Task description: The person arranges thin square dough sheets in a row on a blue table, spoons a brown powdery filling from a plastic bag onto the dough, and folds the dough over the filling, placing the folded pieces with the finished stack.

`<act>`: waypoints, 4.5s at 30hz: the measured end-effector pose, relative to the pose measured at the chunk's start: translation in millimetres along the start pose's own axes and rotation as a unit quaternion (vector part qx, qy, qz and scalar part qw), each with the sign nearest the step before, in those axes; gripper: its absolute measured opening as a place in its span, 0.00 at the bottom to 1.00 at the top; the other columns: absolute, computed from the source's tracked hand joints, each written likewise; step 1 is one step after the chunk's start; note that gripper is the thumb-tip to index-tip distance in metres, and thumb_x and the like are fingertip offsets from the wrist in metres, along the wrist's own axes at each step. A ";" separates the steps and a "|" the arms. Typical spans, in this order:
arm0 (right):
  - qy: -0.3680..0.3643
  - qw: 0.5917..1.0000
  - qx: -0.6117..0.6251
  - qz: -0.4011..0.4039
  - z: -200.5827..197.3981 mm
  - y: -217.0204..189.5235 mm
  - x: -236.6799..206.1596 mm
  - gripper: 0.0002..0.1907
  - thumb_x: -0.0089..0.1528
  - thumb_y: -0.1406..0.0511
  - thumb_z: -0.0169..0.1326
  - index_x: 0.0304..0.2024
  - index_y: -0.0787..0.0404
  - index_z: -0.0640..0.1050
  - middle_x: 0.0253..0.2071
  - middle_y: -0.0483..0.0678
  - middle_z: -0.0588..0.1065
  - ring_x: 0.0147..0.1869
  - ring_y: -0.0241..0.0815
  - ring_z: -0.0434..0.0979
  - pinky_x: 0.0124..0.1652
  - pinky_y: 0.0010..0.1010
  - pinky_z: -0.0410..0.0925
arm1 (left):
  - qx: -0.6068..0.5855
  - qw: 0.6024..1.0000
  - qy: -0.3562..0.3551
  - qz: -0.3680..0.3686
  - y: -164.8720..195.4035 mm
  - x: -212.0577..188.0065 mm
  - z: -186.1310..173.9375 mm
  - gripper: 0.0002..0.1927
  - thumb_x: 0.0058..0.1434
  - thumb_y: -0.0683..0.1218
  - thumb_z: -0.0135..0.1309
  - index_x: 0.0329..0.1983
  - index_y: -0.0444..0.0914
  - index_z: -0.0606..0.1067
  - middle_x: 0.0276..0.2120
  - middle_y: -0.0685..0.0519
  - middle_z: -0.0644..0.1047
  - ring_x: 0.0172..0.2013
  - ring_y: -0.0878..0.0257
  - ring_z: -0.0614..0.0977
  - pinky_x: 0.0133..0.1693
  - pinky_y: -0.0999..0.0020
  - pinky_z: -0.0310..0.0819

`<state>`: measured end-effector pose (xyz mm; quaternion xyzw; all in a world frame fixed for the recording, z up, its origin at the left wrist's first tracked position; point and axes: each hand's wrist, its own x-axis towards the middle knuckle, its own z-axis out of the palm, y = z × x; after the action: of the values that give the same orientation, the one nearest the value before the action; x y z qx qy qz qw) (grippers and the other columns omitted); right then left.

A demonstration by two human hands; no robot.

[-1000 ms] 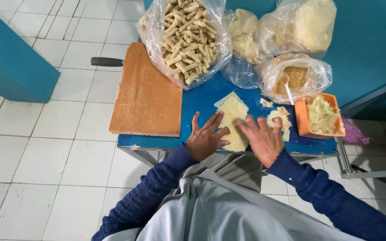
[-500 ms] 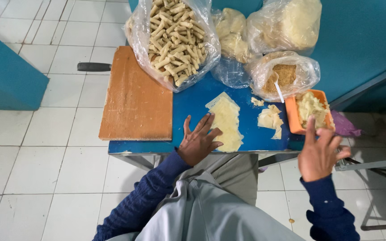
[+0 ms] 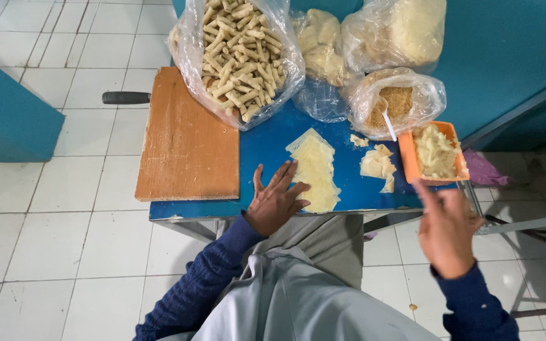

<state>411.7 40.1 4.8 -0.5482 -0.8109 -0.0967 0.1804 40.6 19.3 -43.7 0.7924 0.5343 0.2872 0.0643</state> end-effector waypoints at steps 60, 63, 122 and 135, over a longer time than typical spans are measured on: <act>0.031 0.889 0.422 0.175 28.8 -35.3 82.5 0.12 0.68 0.69 0.54 0.53 0.69 0.80 0.33 0.46 0.79 0.32 0.30 0.73 0.35 0.22 0.67 | -0.042 0.971 0.191 -0.137 50.9 -3.3 1.3 0.11 0.56 0.43 0.61 0.34 0.40 0.69 0.35 0.50 0.68 0.41 0.50 0.71 0.42 0.55 0.62; -0.039 0.854 0.493 0.162 26.8 -38.0 54.7 0.13 0.69 0.70 0.51 0.54 0.69 0.79 0.35 0.44 0.77 0.34 0.28 0.71 0.35 0.20 0.66 | -0.061 0.971 0.191 -0.131 49.7 -2.8 4.4 0.10 0.58 0.42 0.60 0.34 0.38 0.68 0.35 0.49 0.70 0.40 0.49 0.72 0.42 0.54 0.65; 0.090 0.969 0.221 -0.063 9.2 -78.3 78.5 0.08 0.68 0.73 0.52 0.49 0.61 0.77 0.43 0.52 0.75 0.48 0.54 0.76 0.52 0.42 0.68 | -0.215 0.968 0.132 -0.013 46.7 -17.2 7.9 0.20 0.57 0.39 0.63 0.50 0.32 0.70 0.46 0.45 0.73 0.46 0.46 0.76 0.47 0.56 0.74; 0.055 0.953 0.291 -0.061 13.5 -143.6 11.3 0.16 0.60 0.73 0.58 0.52 0.59 0.80 0.50 0.48 0.77 0.54 0.50 0.74 0.52 0.38 0.67 | -0.198 0.972 0.125 0.007 47.2 -15.4 5.8 0.21 0.56 0.38 0.62 0.52 0.31 0.70 0.50 0.43 0.72 0.50 0.43 0.74 0.50 0.55 0.72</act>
<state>272.7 0.0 2.8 -0.4153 -0.8244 0.1027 0.3707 77.8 -13.0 -35.1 0.7255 0.4650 0.4844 0.1509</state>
